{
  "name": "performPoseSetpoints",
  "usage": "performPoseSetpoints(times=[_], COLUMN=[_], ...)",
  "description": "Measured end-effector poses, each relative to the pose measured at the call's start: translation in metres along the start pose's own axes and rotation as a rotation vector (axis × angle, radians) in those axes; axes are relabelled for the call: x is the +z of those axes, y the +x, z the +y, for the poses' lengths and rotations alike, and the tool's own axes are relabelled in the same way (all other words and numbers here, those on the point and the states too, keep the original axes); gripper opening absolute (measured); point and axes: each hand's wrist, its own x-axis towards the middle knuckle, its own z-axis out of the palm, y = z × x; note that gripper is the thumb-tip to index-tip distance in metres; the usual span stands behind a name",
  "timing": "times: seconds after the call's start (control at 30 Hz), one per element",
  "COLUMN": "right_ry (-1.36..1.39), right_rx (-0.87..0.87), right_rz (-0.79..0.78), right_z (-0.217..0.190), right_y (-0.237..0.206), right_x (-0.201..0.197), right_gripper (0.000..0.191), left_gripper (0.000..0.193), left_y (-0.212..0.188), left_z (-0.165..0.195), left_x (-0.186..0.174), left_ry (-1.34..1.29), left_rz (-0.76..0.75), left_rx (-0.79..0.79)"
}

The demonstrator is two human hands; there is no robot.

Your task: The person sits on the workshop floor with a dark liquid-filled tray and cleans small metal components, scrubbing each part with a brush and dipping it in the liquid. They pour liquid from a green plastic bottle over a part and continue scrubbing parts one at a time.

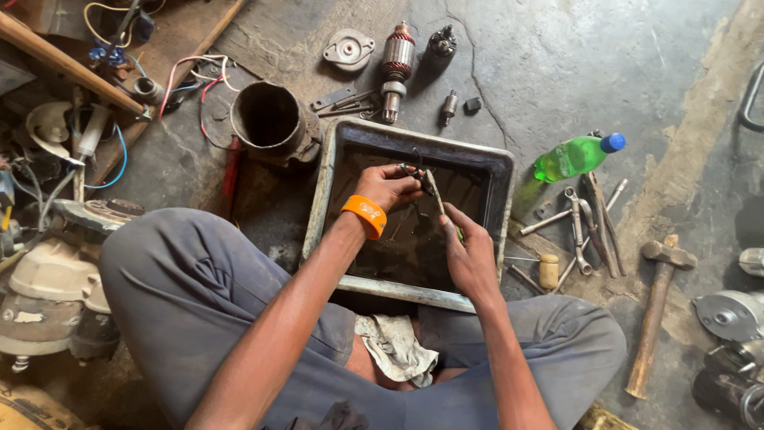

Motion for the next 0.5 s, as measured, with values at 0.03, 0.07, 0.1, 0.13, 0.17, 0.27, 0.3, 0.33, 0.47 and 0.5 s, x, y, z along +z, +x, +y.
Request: performPoseSetpoints(times=[0.03,0.07,0.1,0.13,0.17,0.27,0.3,0.33,0.47,0.5], right_ry=[0.01,0.019,0.03,0.021,0.014,0.019,0.027,0.051,0.153,0.18], right_rx=[-0.016,-0.034,-0.054,-0.036,-0.019,-0.036,-0.05,-0.044,-0.004,0.012], right_rz=[0.0,-0.003,-0.007,-0.014,-0.02,-0.013,-0.004,-0.014,-0.076,-0.099], right_z=[0.0,0.001,0.002,0.002,0.003,0.004,0.004,0.005,0.009,0.01], right_y=[0.0,-0.001,-0.002,-0.003,-0.004,-0.003,-0.002,-0.001,-0.001,-0.002], right_x=[0.0,-0.002,-0.003,-0.003,-0.003,-0.002,0.0,0.0,0.001,0.001], right_gripper=[0.043,0.043,0.043,0.043,0.043,0.043,0.043,0.043,0.044,0.044], left_gripper=[0.017,0.015,0.015,0.014,0.015,0.017,0.017,0.016,0.014,0.011], left_y=[-0.001,-0.003,-0.003,-0.004,-0.004,-0.004,-0.003,-0.001,0.007,0.009], left_z=[0.002,0.004,0.006,0.007,0.007,0.001,-0.001,-0.002,-0.007,-0.008], left_x=[0.001,0.001,0.001,0.0,0.0,0.0,0.0,0.0,-0.005,-0.006], left_ry=[-0.016,-0.008,0.001,0.012,0.021,0.042,0.052,0.064,0.051,0.067], left_rz=[-0.001,0.009,0.02,0.033,0.025,0.015,0.02,0.024,0.077,0.096], left_rx=[-0.003,0.021,0.048,0.076,0.077,0.06,0.044,0.033,0.084,0.088])
